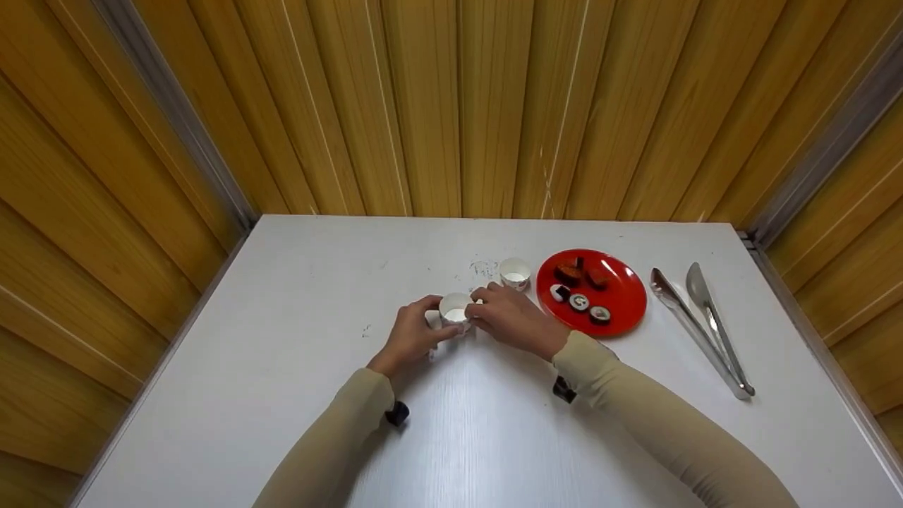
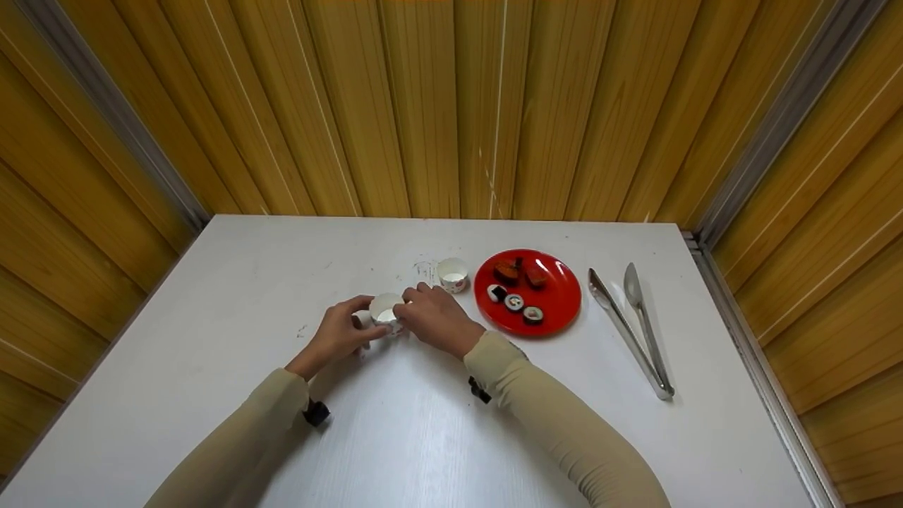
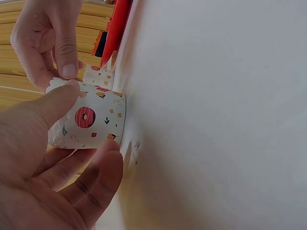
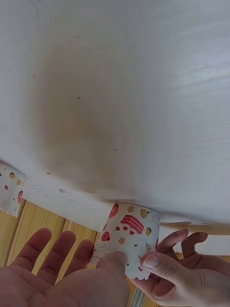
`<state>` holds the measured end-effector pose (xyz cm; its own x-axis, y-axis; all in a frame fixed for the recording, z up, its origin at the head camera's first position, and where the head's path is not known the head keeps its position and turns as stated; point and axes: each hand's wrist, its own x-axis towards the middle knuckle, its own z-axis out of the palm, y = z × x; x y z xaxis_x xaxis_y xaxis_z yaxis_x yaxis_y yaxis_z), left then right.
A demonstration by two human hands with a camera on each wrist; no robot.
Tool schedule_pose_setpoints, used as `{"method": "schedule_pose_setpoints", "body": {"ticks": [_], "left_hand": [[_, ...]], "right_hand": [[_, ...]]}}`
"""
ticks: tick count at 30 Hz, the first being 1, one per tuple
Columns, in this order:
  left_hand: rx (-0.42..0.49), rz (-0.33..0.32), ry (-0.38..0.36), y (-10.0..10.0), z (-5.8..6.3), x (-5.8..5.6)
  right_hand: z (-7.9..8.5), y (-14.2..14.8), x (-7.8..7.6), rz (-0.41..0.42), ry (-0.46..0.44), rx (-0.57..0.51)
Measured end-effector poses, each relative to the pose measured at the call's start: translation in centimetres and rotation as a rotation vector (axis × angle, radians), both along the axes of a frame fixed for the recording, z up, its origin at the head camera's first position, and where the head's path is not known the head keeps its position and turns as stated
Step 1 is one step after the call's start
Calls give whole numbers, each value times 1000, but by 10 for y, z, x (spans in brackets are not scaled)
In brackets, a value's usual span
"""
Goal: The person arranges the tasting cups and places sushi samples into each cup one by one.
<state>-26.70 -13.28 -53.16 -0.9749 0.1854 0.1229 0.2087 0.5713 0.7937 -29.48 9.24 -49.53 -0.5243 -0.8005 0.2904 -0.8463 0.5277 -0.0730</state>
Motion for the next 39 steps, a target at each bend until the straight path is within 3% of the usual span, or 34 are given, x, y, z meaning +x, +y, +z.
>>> {"method": "schedule_pose_setpoints", "body": {"ticks": [13,39], "left_hand": [[9,-8,13,0,0,0],[16,-6,10,0,0,1]], "right_hand": [[0,0,-1,-13,-26,11],[8,1,1,-6,9,4]]}}
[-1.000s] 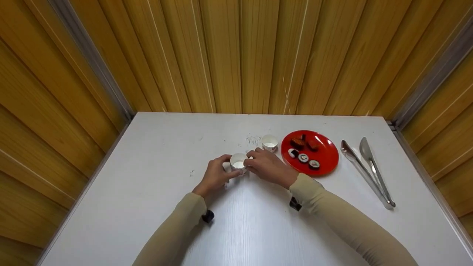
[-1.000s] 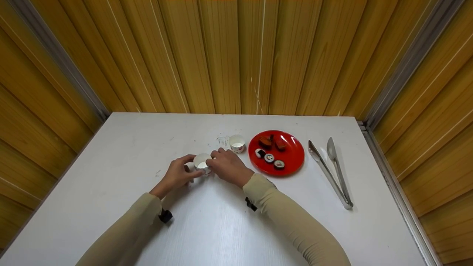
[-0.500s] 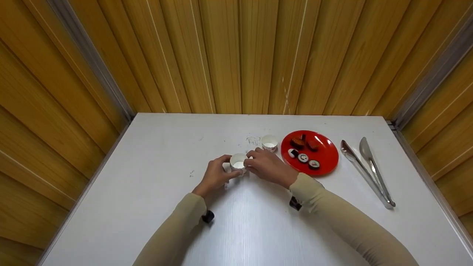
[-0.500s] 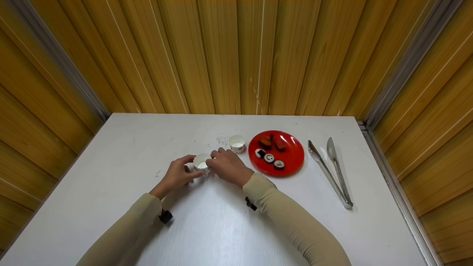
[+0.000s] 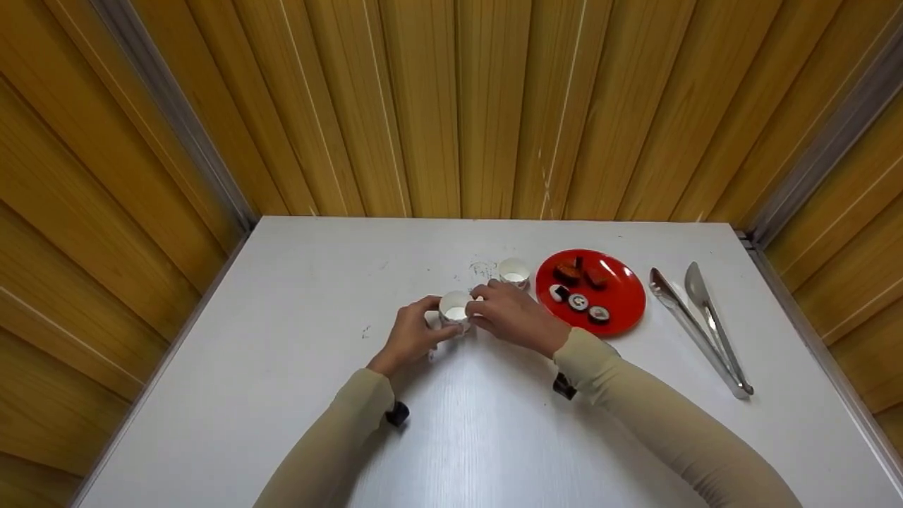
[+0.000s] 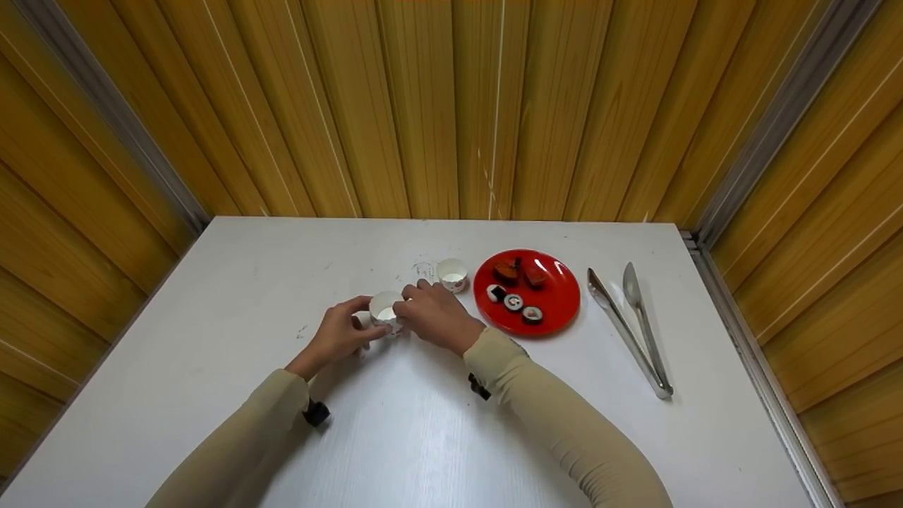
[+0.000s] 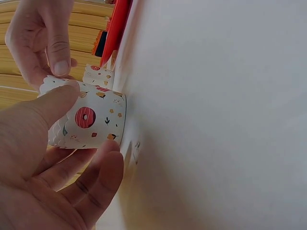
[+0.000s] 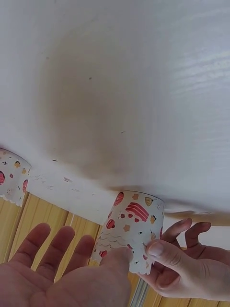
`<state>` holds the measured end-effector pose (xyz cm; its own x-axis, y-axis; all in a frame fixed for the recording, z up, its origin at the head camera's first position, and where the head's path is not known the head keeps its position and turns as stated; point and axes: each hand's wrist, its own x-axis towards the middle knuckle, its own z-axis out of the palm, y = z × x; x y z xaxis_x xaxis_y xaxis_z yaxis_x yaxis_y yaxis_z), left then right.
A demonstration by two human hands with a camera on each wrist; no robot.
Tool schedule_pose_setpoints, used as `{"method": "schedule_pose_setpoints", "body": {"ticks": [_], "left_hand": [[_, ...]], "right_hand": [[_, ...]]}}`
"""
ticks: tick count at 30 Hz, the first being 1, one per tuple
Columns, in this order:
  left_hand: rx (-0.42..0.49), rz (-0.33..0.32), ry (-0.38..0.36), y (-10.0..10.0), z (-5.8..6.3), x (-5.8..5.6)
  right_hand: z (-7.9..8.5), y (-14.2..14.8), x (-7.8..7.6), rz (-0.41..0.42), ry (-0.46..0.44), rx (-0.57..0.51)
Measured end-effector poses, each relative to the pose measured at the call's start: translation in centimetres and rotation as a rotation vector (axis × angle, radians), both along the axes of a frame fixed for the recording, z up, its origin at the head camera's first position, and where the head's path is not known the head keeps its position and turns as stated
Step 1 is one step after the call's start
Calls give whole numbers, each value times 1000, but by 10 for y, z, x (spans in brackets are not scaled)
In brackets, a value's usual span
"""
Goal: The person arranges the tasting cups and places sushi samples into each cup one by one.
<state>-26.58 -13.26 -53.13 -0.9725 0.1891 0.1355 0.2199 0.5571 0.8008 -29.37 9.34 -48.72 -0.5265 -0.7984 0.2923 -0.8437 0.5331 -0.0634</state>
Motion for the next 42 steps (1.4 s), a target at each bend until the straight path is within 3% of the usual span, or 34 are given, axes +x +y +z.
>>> {"method": "schedule_pose_setpoints", "body": {"ticks": [8,15,23,42], "left_hand": [[-6,-1,9,0,-1,-1],[2,6,-8,1,0,1],[6,2,0,1,0,1],[-31,-7,18,-1,0,2]], "right_hand": [[4,0,1,-21,-48,17],[4,1,0,2,9,1],[4,0,-1,-14,-25,0],[9,5,-7,43,26,-146]]}}
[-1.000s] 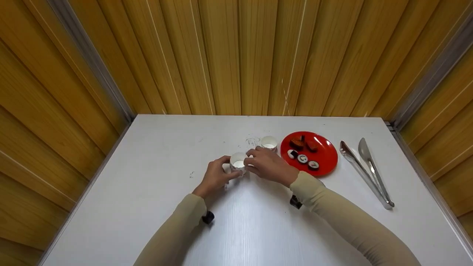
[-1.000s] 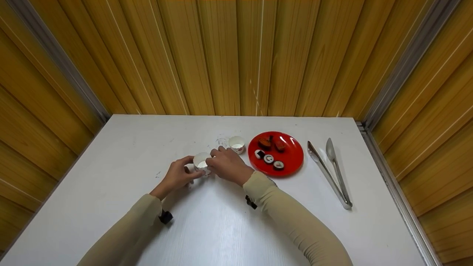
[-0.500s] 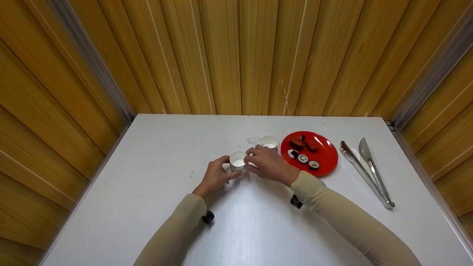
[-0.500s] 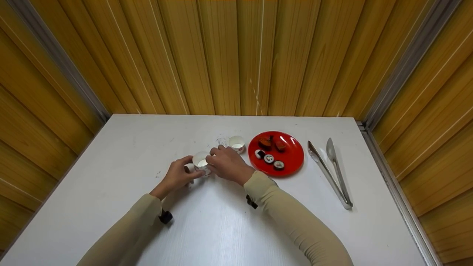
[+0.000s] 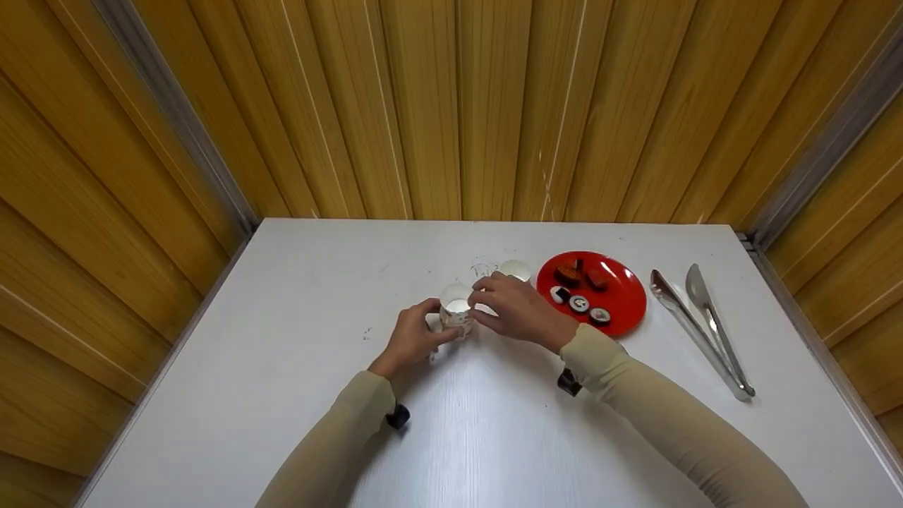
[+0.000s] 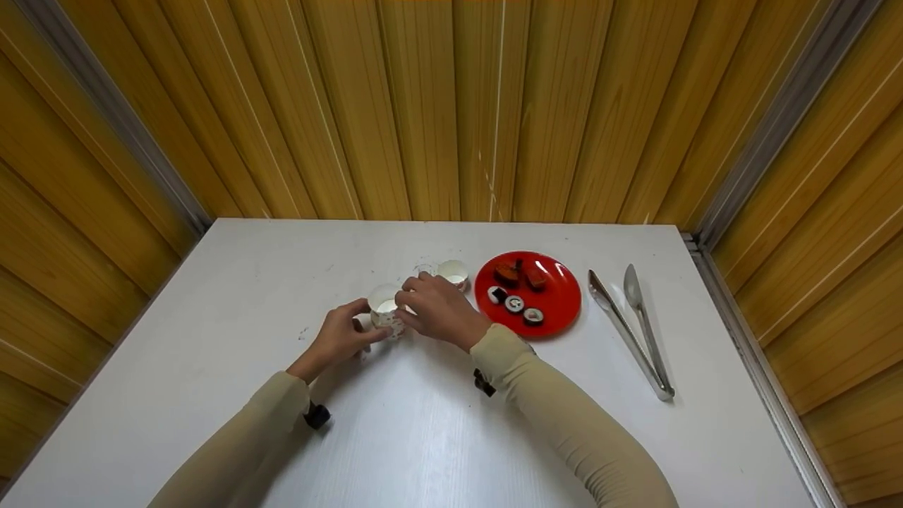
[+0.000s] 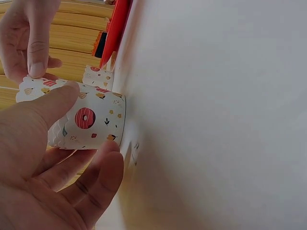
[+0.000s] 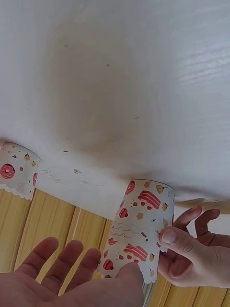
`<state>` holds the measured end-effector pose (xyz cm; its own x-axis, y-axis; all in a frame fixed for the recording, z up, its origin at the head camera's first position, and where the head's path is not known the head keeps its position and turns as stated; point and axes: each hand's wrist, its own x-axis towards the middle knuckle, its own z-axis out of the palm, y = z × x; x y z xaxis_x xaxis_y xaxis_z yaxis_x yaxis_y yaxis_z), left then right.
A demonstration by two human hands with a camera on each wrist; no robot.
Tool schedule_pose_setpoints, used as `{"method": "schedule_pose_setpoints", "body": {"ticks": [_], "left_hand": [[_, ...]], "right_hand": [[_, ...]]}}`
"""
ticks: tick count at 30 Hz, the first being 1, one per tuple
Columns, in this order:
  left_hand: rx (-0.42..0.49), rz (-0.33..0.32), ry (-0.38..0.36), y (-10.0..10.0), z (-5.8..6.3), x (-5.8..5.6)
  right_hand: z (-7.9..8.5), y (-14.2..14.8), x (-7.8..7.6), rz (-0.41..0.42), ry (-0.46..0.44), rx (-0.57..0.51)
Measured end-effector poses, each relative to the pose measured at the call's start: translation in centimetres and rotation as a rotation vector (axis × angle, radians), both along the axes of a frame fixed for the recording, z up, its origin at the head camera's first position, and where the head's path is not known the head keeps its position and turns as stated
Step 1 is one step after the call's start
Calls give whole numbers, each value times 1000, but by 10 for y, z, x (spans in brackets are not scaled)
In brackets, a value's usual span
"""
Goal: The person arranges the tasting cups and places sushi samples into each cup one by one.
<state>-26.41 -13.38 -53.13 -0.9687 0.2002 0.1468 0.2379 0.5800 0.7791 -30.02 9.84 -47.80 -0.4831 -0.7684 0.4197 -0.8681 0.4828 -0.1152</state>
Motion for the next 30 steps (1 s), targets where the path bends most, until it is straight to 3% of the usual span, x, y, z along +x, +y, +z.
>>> {"method": "schedule_pose_setpoints", "body": {"ticks": [10,18,30], "left_hand": [[17,-6,5,-1,0,2],[24,12,-40,1,1,4],[20,-9,2,1,0,6]], "right_hand": [[11,2,-6,-3,-10,-73],[14,2,-18,-72,-35,-65],[12,-9,-42,-175,-99,-5]]}}
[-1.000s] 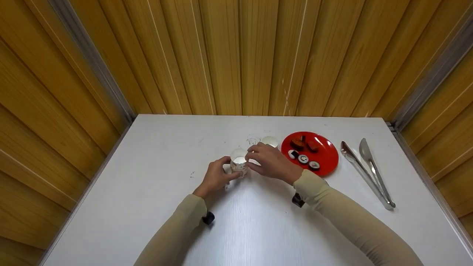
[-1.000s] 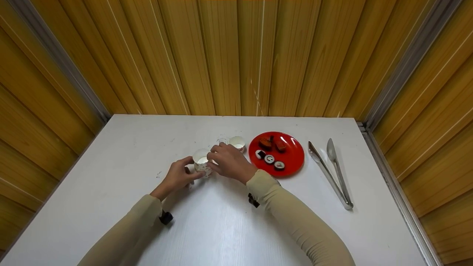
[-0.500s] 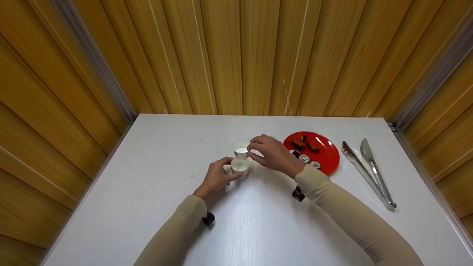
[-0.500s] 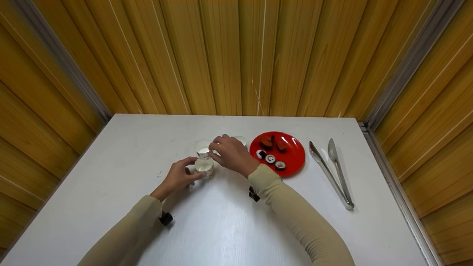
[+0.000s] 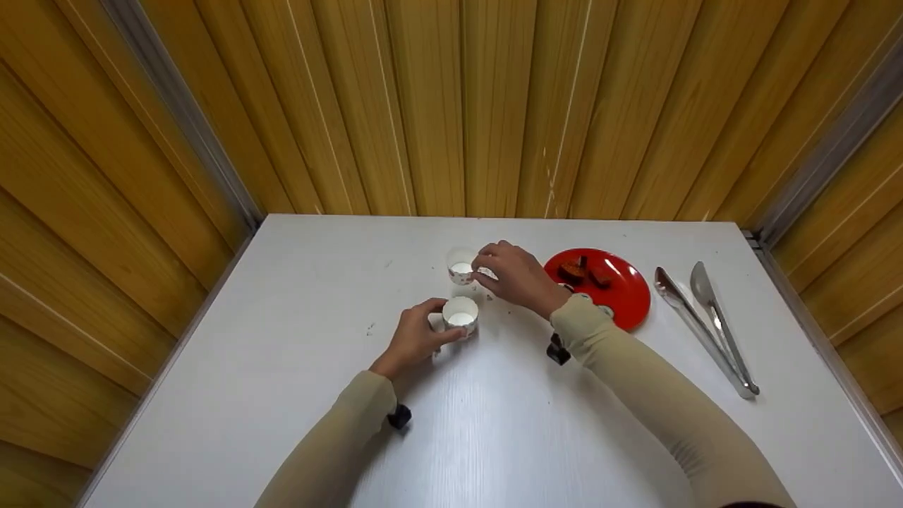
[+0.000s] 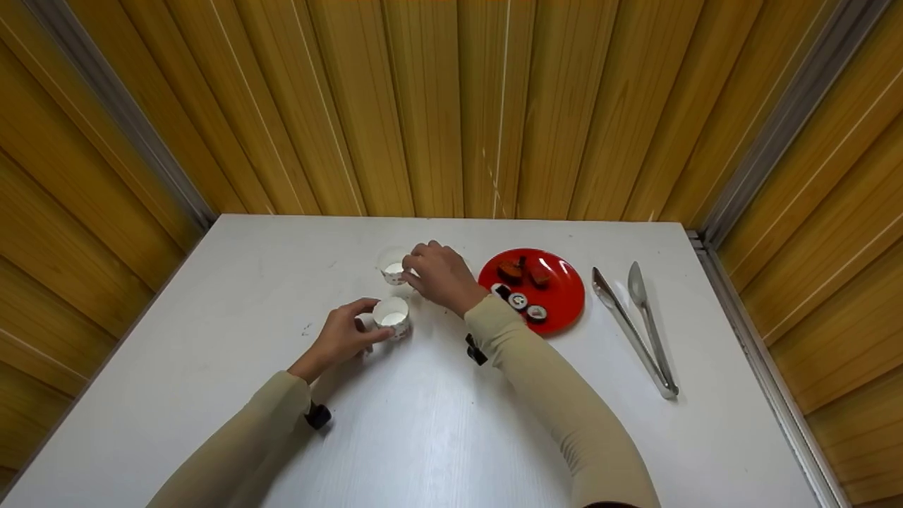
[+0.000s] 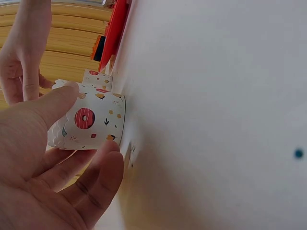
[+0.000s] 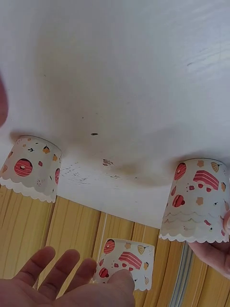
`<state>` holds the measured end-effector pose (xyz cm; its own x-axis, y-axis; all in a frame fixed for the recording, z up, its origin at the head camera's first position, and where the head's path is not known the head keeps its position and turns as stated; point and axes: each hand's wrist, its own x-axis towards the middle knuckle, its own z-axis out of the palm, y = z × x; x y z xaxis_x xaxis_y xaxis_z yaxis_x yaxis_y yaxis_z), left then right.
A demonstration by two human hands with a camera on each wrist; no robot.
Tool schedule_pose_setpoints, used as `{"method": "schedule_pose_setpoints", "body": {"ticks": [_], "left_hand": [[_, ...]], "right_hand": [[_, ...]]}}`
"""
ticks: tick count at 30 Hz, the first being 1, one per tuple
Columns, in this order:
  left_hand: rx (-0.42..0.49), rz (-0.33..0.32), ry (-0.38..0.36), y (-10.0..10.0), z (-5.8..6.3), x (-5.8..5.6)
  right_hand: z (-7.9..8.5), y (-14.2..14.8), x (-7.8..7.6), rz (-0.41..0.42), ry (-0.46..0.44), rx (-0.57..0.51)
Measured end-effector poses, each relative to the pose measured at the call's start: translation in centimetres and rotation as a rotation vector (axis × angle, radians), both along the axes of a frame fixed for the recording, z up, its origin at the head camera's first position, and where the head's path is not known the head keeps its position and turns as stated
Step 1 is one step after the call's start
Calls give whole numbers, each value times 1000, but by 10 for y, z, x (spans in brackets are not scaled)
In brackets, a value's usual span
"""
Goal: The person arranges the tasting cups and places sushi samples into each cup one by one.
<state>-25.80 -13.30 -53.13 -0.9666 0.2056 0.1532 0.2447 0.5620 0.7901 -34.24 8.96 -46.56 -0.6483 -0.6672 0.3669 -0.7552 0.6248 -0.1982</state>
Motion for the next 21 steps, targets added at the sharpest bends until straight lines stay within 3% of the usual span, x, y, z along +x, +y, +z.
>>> {"method": "schedule_pose_setpoints", "body": {"ticks": [15,21], "left_hand": [[-10,2,7,0,1,2],[5,-8,-7,2,1,3]], "right_hand": [[-8,-16,-17,-74,17,132],[-12,-19,-19,-124,-29,206]]}}
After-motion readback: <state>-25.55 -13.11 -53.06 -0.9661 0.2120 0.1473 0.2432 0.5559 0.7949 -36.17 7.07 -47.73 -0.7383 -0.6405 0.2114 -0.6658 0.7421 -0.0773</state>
